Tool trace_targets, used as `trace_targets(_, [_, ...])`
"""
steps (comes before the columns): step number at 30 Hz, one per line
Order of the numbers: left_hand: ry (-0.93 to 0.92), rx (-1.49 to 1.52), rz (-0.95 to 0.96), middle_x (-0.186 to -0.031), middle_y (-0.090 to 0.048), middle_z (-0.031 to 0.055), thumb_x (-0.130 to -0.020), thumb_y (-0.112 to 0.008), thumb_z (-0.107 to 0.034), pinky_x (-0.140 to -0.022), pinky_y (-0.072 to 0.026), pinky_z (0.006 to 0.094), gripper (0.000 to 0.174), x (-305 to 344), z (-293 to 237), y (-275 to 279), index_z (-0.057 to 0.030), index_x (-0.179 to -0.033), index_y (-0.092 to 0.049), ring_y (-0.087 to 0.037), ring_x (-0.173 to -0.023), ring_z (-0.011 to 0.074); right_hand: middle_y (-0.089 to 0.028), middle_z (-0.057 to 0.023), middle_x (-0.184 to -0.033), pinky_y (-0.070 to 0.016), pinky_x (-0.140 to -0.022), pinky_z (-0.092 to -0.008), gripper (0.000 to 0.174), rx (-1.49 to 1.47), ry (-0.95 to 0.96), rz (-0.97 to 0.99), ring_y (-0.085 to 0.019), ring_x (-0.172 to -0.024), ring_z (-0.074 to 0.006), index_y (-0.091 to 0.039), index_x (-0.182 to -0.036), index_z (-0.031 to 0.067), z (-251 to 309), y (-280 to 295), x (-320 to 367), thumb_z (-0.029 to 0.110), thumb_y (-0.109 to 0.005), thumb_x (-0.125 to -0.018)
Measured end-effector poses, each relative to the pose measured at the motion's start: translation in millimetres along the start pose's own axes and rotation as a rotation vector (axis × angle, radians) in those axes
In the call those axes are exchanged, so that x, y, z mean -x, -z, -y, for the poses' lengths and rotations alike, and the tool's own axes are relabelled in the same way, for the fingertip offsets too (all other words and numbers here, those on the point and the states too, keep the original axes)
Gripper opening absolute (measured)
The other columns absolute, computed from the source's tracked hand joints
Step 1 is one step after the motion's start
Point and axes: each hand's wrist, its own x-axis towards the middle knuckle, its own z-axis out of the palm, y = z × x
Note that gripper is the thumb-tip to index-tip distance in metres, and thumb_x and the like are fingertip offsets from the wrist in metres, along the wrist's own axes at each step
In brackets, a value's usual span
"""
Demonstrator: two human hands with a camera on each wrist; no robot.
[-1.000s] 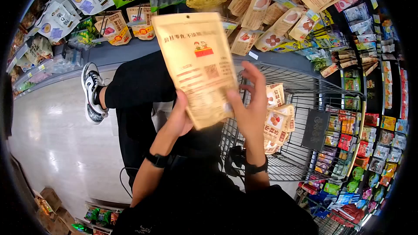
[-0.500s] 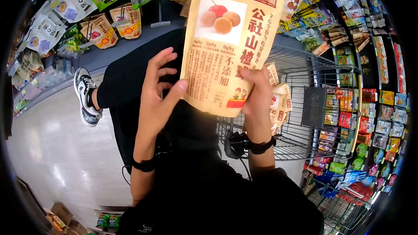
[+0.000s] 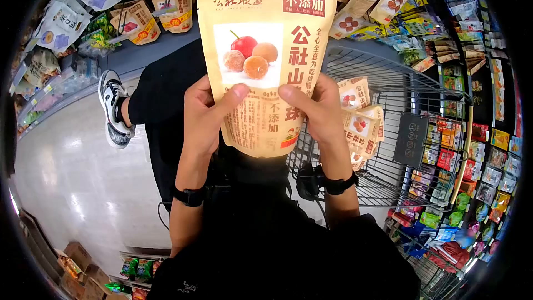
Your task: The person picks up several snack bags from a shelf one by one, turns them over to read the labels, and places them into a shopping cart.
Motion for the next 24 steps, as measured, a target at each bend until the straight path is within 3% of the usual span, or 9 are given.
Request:
trace_targets(10, [0.008, 0.077, -0.024, -0.093, -0.064, 0.0079, -0.079, -0.065, -0.005, -0.072, -0.0481, 0.0232, 0.025, -4, 6, 4, 0.0043, -0.101, -0.060, -0.060, -0.080, 0.0096, -0.066, -0.0084, -0.092, -0.0477, -0.073, -0.0252, 0.025, 0.075, -0.027, 0.033, -0.061, -0.080, -0.0118, -0.063, -0.097, -0.0019, -1, 3, -1, 0.006, -0.068, -0.074])
trace_targets(24, [-0.049, -0.083, -0.075, -0.087, -0.065, 0.0067, -0.081, -0.063, -0.007, -0.067, -0.0461, 0.0210, 0.020, -9, 13, 11, 0.0049, -0.097, -0.060, -0.058, -0.075, 0.0071, -0.065, -0.0086, -0.093, -0.0472, -0.073, -0.0241, 0.026, 0.083, -0.063, 0.015, -0.061, -0.081, -0.0110, -0.061, -0.099, -0.0029, -5, -5, -3, 0.008, -0.068, -0.077])
